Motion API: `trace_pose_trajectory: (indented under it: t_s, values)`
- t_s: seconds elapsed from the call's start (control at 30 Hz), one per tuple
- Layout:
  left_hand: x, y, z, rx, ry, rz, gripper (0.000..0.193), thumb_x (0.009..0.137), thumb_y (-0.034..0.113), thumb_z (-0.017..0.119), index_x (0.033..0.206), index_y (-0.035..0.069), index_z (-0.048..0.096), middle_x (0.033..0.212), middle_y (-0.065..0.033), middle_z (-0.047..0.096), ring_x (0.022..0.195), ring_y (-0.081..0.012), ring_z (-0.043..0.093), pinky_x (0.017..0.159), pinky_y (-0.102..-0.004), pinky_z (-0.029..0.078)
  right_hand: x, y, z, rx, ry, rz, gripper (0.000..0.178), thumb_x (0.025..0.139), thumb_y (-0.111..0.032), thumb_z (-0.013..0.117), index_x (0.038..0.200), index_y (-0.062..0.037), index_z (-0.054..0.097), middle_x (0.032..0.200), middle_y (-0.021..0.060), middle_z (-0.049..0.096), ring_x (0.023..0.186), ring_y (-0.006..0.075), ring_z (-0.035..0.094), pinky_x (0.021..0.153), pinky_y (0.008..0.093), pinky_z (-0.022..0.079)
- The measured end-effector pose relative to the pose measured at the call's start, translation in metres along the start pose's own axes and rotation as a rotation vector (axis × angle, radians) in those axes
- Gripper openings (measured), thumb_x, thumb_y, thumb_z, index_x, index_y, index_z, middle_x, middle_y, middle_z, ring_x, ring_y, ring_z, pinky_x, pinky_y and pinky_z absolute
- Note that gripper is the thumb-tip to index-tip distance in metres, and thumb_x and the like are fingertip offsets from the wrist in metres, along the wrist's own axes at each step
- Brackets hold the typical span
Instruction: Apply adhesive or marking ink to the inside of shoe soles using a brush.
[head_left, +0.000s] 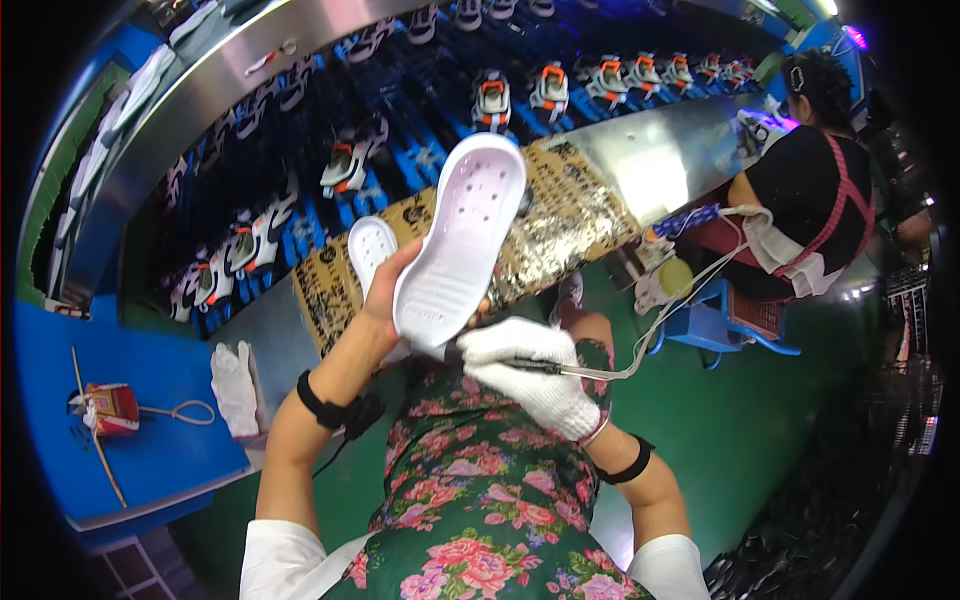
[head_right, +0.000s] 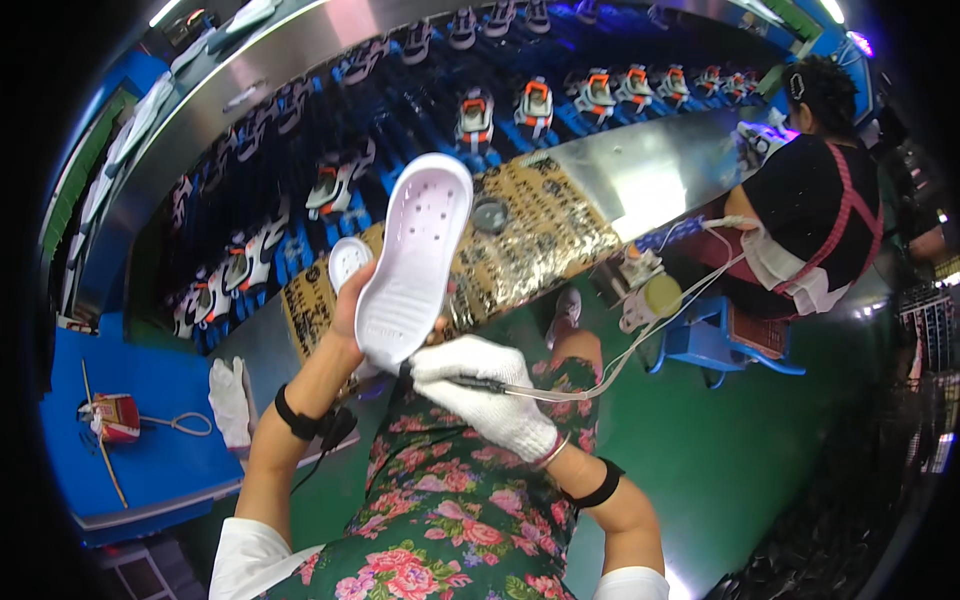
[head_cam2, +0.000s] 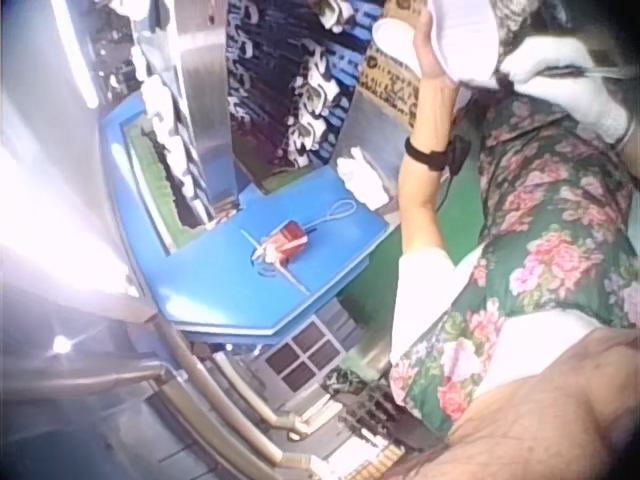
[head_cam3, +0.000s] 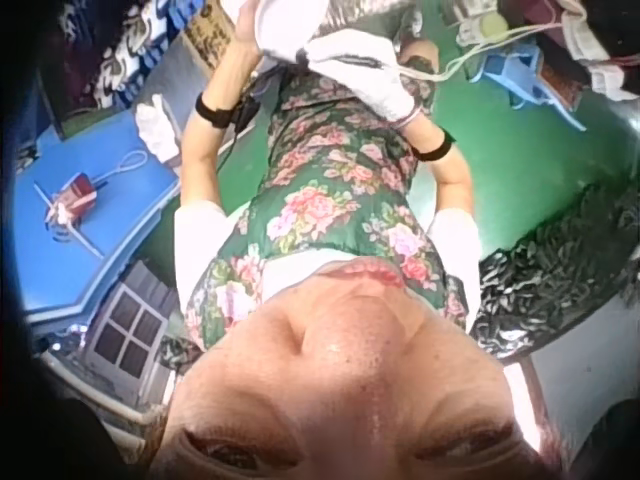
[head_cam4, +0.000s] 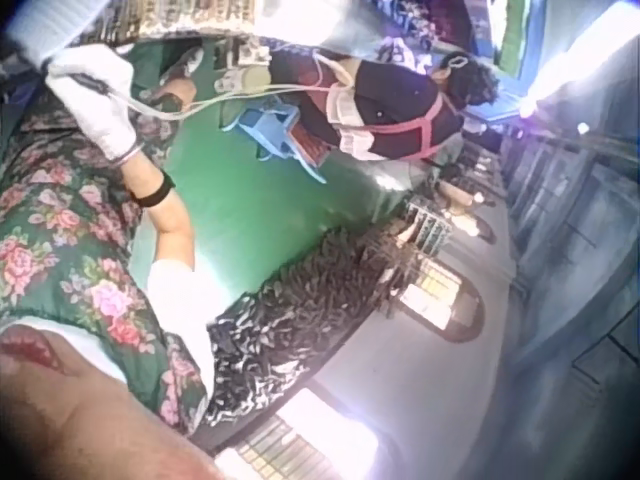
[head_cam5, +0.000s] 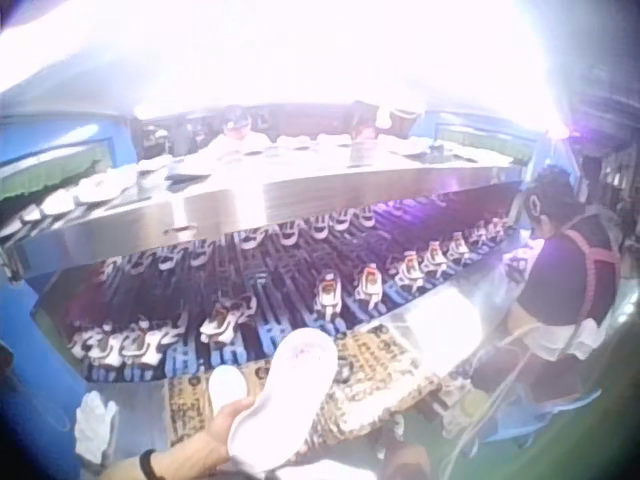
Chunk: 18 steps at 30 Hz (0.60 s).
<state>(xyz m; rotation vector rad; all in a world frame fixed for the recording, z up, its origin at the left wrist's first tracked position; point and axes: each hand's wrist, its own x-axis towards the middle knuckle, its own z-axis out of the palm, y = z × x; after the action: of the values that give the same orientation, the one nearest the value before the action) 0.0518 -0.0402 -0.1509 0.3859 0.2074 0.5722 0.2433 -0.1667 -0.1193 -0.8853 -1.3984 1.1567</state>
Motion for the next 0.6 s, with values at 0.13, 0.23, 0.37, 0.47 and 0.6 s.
trace_pose_trajectory:
  t_s: [0.13,0.23,0.37,0.47,0.6]
  values:
    - [-0.001,-0.015,-0.011,-0.145,0.150,0.020,0.068,0.099,0.050,0.041,0.149,0.004,0.036,0.136,-0.0294,0.051,0.112,-0.0455,0.061,0.088,-0.0579,0.055,0.005,-0.012,-0.014,0.129,0.107,0.257,0.017,0.081,0.001,0.075,0.098,-0.0003,0.074,0.100,0.0082,0.073,0.089,0.0121,0.068,0.079,0.0268,0.054]
    - [-0.009,-0.027,0.003,-0.131,0.137,0.014,0.064,0.101,0.049,0.037,0.146,0.004,0.041,0.134,-0.0260,0.055,0.111,-0.0419,0.062,0.086,-0.0595,0.055,0.019,-0.014,-0.028,-0.131,0.062,0.002,0.016,0.081,-0.001,0.075,0.097,-0.0021,0.075,0.097,0.0092,0.074,0.088,0.0141,0.069,0.079,0.0267,0.054]
    - [-0.015,-0.038,0.005,-0.185,0.076,-0.070,0.067,0.100,0.051,0.039,0.147,0.005,0.040,0.133,-0.0268,0.055,0.103,-0.0483,0.064,0.086,-0.0606,0.054,0.058,-0.011,-0.055,-0.590,0.213,-0.483,0.019,0.077,0.000,0.076,0.096,-0.0035,0.074,0.095,0.0103,0.073,0.084,0.0232,0.069,0.076,0.0331,0.054]
    - [-0.014,-0.039,0.009,-0.185,0.045,-0.062,0.066,0.100,0.051,0.039,0.147,0.004,0.040,0.133,-0.0268,0.056,0.105,-0.0489,0.063,0.088,-0.0613,0.053,0.063,-0.015,-0.052,-0.698,0.222,-0.579,0.022,0.076,0.003,0.074,0.097,-0.0041,0.073,0.096,0.0116,0.073,0.086,0.0270,0.069,0.077,0.0348,0.054]
    - [-0.006,-0.022,0.007,-0.228,0.184,0.009,0.067,0.098,0.052,0.043,0.146,0.006,0.041,0.131,-0.0283,0.055,0.106,-0.0492,0.063,0.088,-0.0610,0.053,0.029,-0.002,-0.021,-0.713,0.064,-0.679,0.028,0.072,0.004,0.076,0.099,-0.0045,0.072,0.101,0.0137,0.072,0.086,0.0294,0.070,0.073,0.0364,0.055]
